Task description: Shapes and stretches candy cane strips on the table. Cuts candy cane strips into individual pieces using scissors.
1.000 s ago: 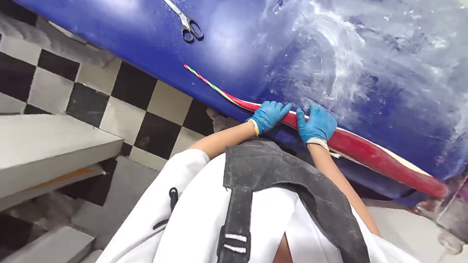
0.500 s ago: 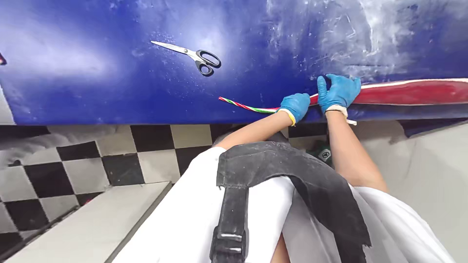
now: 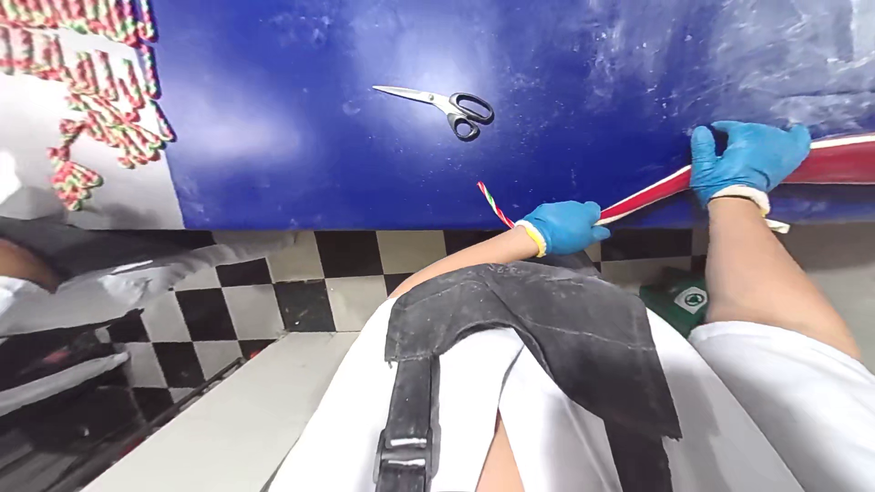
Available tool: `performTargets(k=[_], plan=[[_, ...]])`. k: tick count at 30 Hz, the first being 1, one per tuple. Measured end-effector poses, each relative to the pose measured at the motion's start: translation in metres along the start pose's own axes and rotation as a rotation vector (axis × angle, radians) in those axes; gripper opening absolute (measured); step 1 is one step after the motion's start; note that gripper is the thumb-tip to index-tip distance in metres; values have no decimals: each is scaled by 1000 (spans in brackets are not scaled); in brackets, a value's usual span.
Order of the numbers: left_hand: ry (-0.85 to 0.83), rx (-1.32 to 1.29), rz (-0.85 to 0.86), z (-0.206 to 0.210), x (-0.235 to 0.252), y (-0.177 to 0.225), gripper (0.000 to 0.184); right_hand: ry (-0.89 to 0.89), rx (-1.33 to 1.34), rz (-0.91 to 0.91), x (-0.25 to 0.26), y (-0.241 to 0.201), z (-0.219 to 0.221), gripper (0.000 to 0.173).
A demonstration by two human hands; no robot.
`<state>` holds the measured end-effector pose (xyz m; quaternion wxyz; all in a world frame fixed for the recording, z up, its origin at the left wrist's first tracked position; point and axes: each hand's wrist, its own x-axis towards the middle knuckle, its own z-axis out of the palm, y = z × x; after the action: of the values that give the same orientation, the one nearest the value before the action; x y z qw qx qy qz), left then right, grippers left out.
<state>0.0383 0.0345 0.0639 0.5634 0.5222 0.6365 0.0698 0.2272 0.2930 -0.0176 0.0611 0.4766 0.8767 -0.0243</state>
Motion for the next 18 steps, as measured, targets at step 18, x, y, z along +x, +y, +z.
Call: performTargets(k=[18], plan=[[606, -72, -863, -30, -216, -257, 40, -181, 116, -194, 8, -155, -36, 77]])
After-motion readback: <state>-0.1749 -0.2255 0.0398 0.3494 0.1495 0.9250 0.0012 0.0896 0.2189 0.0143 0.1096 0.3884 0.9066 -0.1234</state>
